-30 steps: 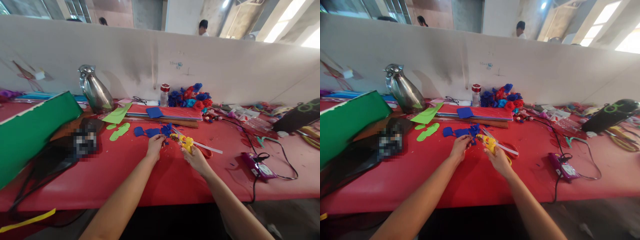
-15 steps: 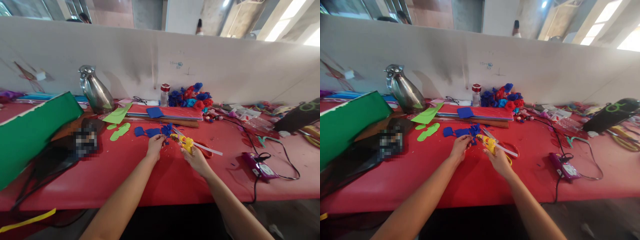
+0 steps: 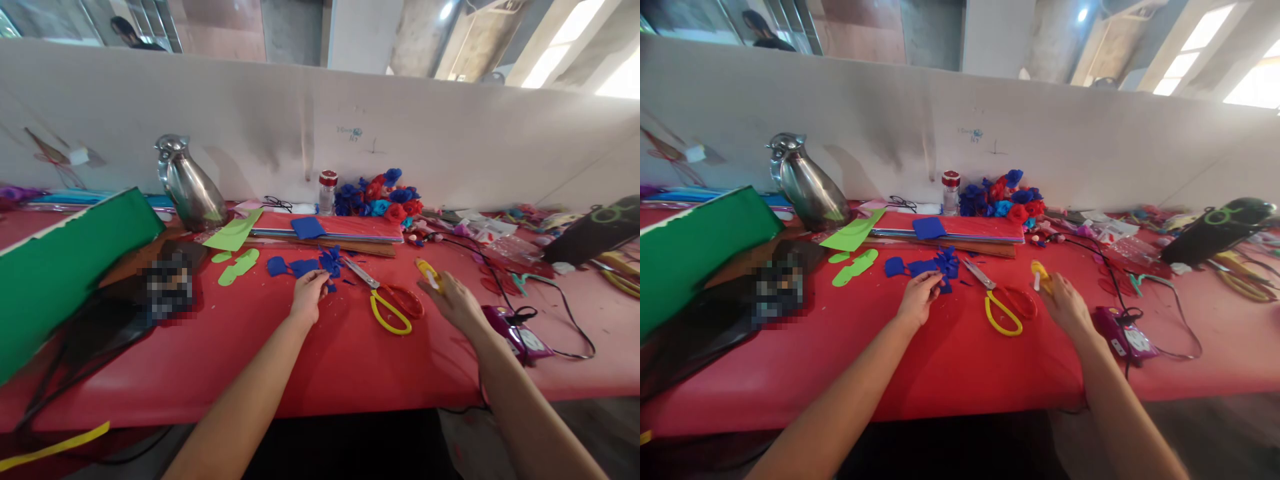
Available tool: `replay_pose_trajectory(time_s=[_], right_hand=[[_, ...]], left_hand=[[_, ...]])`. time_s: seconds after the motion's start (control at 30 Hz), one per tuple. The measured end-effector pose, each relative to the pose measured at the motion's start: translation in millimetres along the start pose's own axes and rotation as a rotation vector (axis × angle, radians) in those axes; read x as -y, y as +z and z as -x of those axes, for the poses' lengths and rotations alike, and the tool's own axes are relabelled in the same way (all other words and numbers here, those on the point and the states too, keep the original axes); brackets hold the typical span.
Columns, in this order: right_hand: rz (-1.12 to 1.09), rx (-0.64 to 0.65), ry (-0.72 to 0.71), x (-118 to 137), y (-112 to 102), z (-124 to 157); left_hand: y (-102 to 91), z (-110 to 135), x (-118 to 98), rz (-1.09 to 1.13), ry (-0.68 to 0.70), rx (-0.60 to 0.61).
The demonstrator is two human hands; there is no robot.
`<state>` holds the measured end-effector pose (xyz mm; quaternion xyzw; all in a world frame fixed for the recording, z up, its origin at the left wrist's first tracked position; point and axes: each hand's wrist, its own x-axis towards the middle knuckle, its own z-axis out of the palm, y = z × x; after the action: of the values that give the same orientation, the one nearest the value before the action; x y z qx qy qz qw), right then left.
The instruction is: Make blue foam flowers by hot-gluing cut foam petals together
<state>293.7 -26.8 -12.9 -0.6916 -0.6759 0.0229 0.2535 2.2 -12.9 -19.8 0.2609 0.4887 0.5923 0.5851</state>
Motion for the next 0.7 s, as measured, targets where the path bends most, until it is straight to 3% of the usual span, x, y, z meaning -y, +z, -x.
replay_pose_trajectory(time_s=[0.1,0.23,0.3,0.4,0.47,0.57,0.63,0.7], right_hand=[[0.312,0.125,0.199,-24.3,-4.2,-16.4],[0.411,0.233,0.271,-36.8,-1.3,-28.7],[0.426,0.204,0.256,-32.3,-1.6,-28.4],[0.349,-0.001,0.192,-4.1,-1.3,-20.1],[0.129,-0.079,0.026,29.1,5.2,-12.5],[-0.414,0.121,-0.151,87.6,30.1,-6.6],[-0.776,0.286,-0.037,121.3,52.8,-8.6],[-1.108,0.405,0.176,144.8,73.6,-12.9]], left_hand=[[0.2,0.5,-0.7,0.036,0.025,0.056],[-0.5,1.0,-0.6,0.052,0.076,0.119],[-1.0,1.1,-0.6,0.051,0.091,0.127],[-1.1,1.2,-1.2,0.038,0.094,0.115],[-0.5,1.5,-2.0,0.034,0.094,0.105],[0.9,2.3,-2.8,0.033,0.095,0.098],[1.5,2.9,-2.9,0.026,0.094,0.101],[1.6,3.5,-2.7,0.02,0.089,0.108]])
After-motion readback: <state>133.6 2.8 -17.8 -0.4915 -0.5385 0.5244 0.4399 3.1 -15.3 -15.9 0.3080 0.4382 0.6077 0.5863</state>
